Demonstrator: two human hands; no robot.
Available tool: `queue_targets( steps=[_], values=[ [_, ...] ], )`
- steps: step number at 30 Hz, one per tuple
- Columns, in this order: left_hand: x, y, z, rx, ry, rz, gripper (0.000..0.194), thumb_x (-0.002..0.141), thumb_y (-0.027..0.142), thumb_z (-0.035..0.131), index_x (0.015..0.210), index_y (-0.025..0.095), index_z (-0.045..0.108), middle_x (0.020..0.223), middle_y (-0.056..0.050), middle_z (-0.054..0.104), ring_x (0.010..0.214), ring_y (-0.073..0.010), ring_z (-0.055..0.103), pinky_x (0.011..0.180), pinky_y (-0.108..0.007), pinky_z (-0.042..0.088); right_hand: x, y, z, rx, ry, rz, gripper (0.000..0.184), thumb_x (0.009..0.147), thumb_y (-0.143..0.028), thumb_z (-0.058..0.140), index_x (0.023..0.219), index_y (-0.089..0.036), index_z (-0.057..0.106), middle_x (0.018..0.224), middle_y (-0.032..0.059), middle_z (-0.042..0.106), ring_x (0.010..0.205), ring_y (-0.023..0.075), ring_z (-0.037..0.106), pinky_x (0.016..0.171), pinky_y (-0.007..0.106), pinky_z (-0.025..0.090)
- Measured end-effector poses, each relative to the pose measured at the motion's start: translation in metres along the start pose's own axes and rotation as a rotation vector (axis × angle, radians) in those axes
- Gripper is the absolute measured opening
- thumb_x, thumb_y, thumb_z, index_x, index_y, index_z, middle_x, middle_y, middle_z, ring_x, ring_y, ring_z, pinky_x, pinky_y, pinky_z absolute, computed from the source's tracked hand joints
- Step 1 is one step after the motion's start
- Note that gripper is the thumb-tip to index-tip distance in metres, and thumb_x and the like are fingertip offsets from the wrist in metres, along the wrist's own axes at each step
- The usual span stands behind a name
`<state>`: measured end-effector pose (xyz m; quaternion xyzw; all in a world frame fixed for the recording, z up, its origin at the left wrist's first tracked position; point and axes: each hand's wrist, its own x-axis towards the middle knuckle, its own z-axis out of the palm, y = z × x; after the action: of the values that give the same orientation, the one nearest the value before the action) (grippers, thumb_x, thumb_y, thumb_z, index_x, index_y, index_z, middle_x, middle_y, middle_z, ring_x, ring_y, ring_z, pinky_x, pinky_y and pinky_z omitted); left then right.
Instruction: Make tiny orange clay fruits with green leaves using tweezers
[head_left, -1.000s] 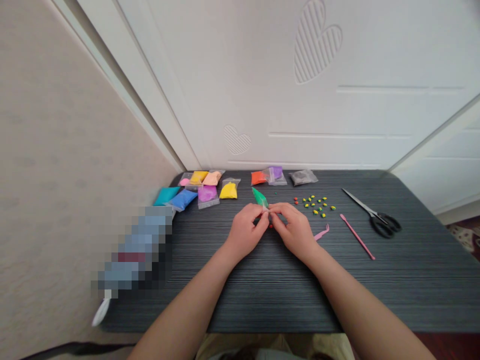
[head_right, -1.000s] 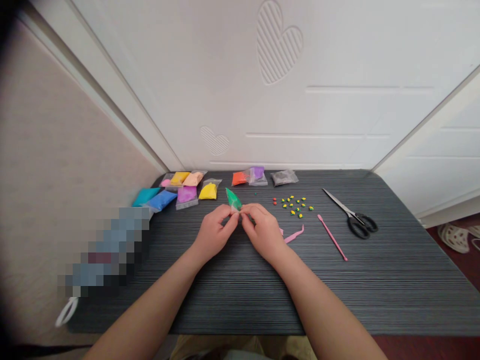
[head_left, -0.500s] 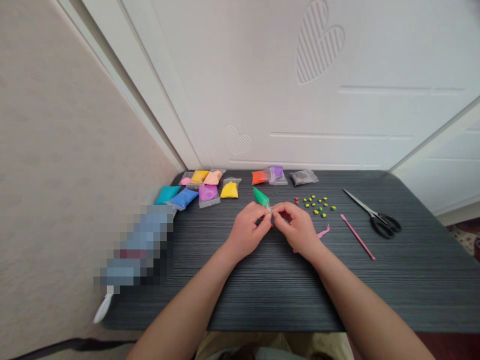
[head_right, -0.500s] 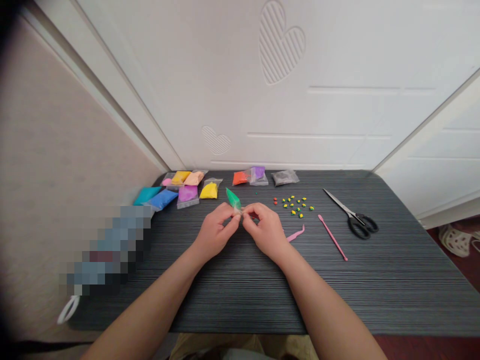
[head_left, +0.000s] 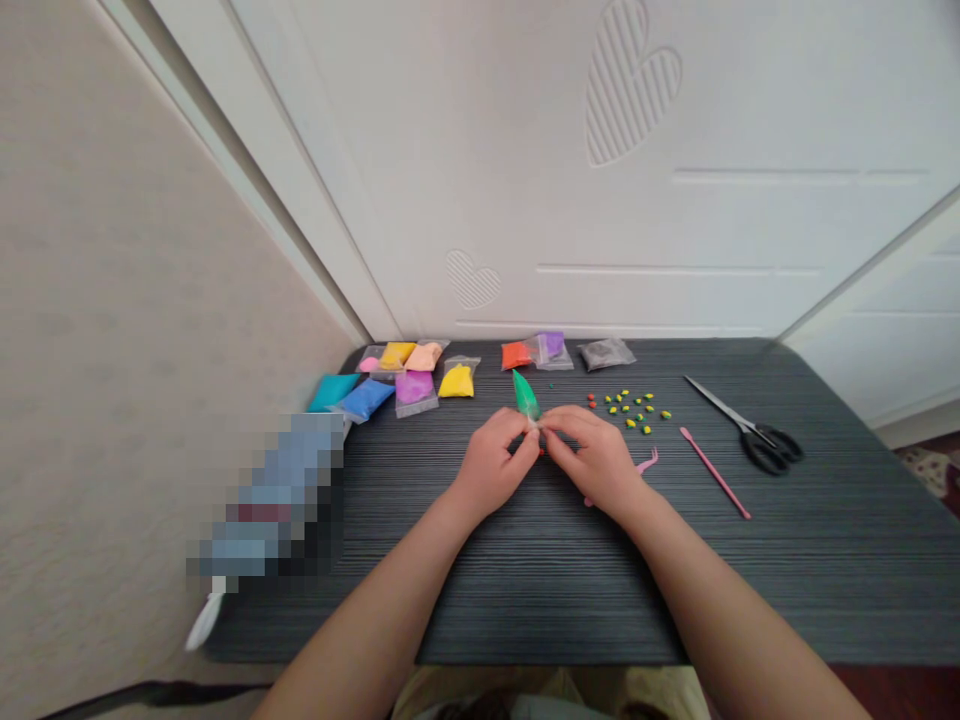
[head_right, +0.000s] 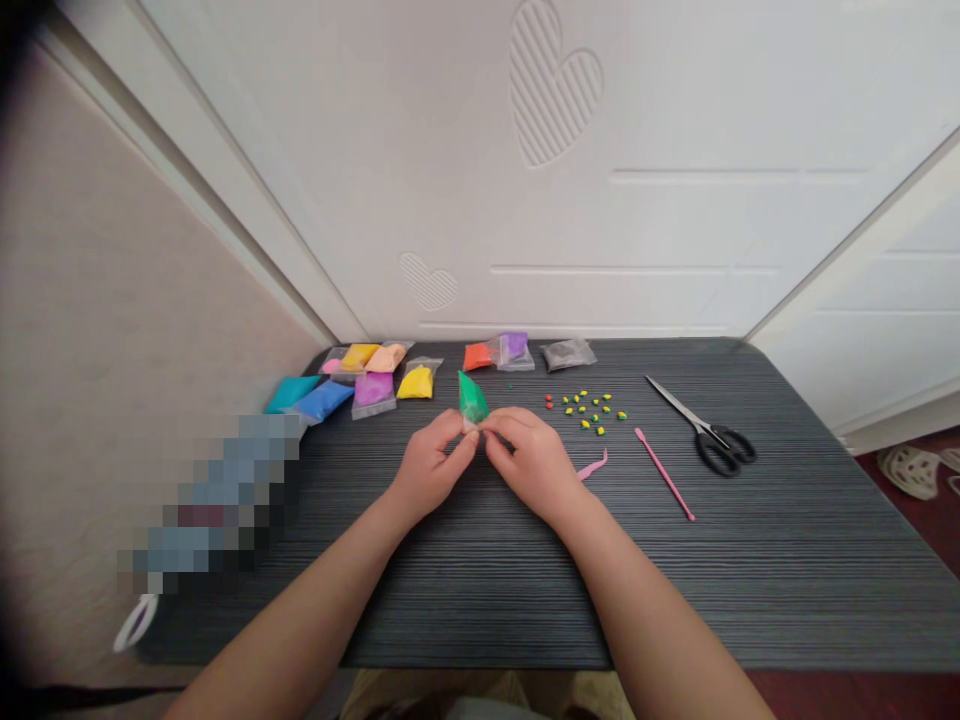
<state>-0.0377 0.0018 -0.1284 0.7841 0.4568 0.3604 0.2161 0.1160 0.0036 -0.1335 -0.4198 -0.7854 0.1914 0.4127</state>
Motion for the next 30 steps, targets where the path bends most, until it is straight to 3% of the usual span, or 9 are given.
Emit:
queue_targets(
  steps=[8,30],
  values=[
    [0.001,-0.006,0.006,0.101,0.022,-0.069,0.017,0.082,0.026,0.042,0.077,0.017,0.056,0.076,-0.002,0.059,0.075,-0.0145,0.053,0.07,-0.027,0.041,-0.001,0.002,0.008,-0.097,0.027,0.016,0.02,0.079,-0.016,0.044,0.089,-0.021,0.061,0.092,0.0052,0.063,0.092,0.0174,0.054,0.085,0.034,0.042],
    [0.0,-0.002,0.003,0.114,-0.1,0.043,0.02,0.085,0.02,0.035,0.079,0.019,0.055,0.077,-0.003,0.056,0.076,-0.0154,0.05,0.072,-0.029,0.041,0.001,-0.003,0.0,-0.289,-0.007,-0.013,0.011,0.078,-0.018,0.048,0.078,-0.022,0.058,0.081,0.0008,0.065,0.08,0.0157,0.056,0.083,0.035,0.032]
  ],
)
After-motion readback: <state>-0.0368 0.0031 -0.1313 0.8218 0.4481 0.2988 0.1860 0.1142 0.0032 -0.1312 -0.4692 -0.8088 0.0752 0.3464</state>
